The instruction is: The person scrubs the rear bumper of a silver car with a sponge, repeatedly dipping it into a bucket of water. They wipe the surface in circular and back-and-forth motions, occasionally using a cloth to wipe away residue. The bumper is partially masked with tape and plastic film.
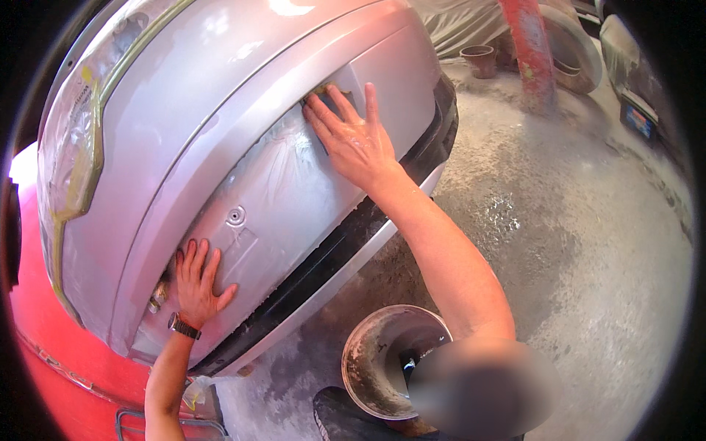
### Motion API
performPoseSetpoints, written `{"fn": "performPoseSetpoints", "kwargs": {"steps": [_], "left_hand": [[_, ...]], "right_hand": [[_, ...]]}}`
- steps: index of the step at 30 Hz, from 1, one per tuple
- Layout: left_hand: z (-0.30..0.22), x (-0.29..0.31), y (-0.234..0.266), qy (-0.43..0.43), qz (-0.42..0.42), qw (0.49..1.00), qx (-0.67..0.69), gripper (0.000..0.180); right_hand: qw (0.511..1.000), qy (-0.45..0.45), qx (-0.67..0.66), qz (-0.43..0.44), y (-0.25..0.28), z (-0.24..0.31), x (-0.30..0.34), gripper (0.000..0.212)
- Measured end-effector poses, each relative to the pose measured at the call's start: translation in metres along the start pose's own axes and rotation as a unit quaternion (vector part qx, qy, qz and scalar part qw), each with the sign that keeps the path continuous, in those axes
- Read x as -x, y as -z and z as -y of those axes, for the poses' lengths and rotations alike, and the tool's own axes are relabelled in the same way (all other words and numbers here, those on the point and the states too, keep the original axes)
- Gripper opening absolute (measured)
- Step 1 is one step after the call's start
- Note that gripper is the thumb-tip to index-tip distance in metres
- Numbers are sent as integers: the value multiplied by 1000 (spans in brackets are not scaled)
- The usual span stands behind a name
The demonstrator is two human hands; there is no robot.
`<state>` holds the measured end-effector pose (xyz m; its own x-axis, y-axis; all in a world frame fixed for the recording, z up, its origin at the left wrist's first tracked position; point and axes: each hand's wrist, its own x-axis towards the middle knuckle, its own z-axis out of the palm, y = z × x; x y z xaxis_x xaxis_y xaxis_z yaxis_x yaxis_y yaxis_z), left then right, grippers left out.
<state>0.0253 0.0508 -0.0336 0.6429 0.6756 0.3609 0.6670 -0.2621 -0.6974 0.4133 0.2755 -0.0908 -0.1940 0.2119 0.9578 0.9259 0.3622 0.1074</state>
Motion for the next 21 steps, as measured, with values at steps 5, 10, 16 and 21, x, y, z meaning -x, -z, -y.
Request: {"fn": "performPoseSetpoints", "kwargs": {"steps": [5, 10, 16, 21], "left_hand": [[0, 0, -2, -1, 2, 1000, 3, 81], [-1, -1, -2, -3, -10, 1000, 0, 80], [-1, 1, -3, 3, -2, 1000, -6, 77], [-2, -3, -5, 4, -5, 1000, -4, 79]], "right_hand": [[980, -117, -148, 68, 11, 65, -11, 61], [999, -22, -21, 44, 15, -9, 0, 58], [989, -77, -124, 8, 25, 16, -7, 61], [986, -73, -151, -23, -5, 39, -7, 64]]}}
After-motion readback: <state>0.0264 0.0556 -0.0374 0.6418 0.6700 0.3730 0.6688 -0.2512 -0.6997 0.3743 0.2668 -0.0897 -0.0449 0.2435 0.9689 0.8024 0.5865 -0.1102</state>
